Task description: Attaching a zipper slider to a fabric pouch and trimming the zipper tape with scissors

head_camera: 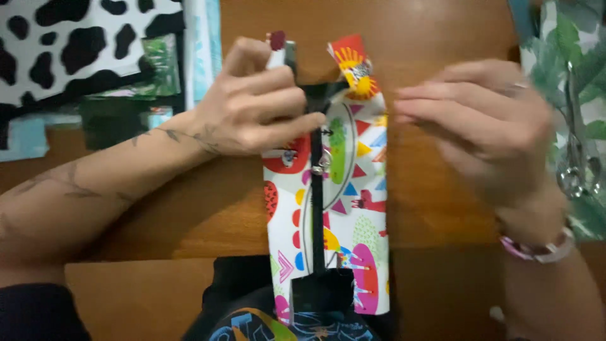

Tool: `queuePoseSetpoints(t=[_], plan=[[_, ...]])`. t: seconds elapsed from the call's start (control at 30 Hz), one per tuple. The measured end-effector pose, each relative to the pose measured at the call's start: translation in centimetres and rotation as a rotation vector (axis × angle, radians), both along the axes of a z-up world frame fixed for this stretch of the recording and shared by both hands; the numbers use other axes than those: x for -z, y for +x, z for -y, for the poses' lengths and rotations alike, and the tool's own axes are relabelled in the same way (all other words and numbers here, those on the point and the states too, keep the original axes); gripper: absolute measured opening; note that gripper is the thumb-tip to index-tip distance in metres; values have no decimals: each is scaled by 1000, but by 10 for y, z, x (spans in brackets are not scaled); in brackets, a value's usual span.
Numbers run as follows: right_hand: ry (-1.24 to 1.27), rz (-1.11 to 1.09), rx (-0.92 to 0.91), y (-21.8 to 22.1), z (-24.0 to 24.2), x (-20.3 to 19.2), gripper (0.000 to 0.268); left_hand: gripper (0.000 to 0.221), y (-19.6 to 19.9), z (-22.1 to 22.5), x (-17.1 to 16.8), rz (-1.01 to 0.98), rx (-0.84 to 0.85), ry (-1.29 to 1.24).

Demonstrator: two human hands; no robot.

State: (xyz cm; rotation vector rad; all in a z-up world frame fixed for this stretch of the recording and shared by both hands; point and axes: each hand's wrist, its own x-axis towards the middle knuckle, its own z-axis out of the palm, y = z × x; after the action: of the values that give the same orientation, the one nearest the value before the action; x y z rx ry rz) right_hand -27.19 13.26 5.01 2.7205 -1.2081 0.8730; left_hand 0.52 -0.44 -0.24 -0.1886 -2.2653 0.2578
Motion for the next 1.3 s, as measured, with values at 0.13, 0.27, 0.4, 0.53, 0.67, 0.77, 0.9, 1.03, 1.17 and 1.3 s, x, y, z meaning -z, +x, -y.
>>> queuePoseSetpoints(t=[0.13,0.27,0.4,0.53,0.67,0.77,0.9,1.03,1.17,1.3], plan=[[337,-90,447,-56,-80,-4,14,13,2,9,8,141,50,176],[722,-490,1014,-132,-196,32,15,16,2,14,20,159,51,414],[1068,-679,1215,-150,-232,42,23,24,7,13,26,194,-35,538],[1149,-407,1218,-149,-245,41,54,14,11,16,29,297,-101,590],[778,38,1115,-105,-198,19,5,26,3,11,17,246,-116,716],[694,269,1014,-83,-164,29,11,44,-1,11,14,212,-143,859],[529,44,742,-29,-91,-6,11,42,-1,13,12,209,-245,969],[374,-238,238,20,-26,-24,19,36,-2,17,7,221,-56,1319],[647,-317,81,43,16,0,40,19,-7,27,18,243,47,1302],[779,-343,-11,59,41,24,33,19,-8,28,14,202,-108,1097]])
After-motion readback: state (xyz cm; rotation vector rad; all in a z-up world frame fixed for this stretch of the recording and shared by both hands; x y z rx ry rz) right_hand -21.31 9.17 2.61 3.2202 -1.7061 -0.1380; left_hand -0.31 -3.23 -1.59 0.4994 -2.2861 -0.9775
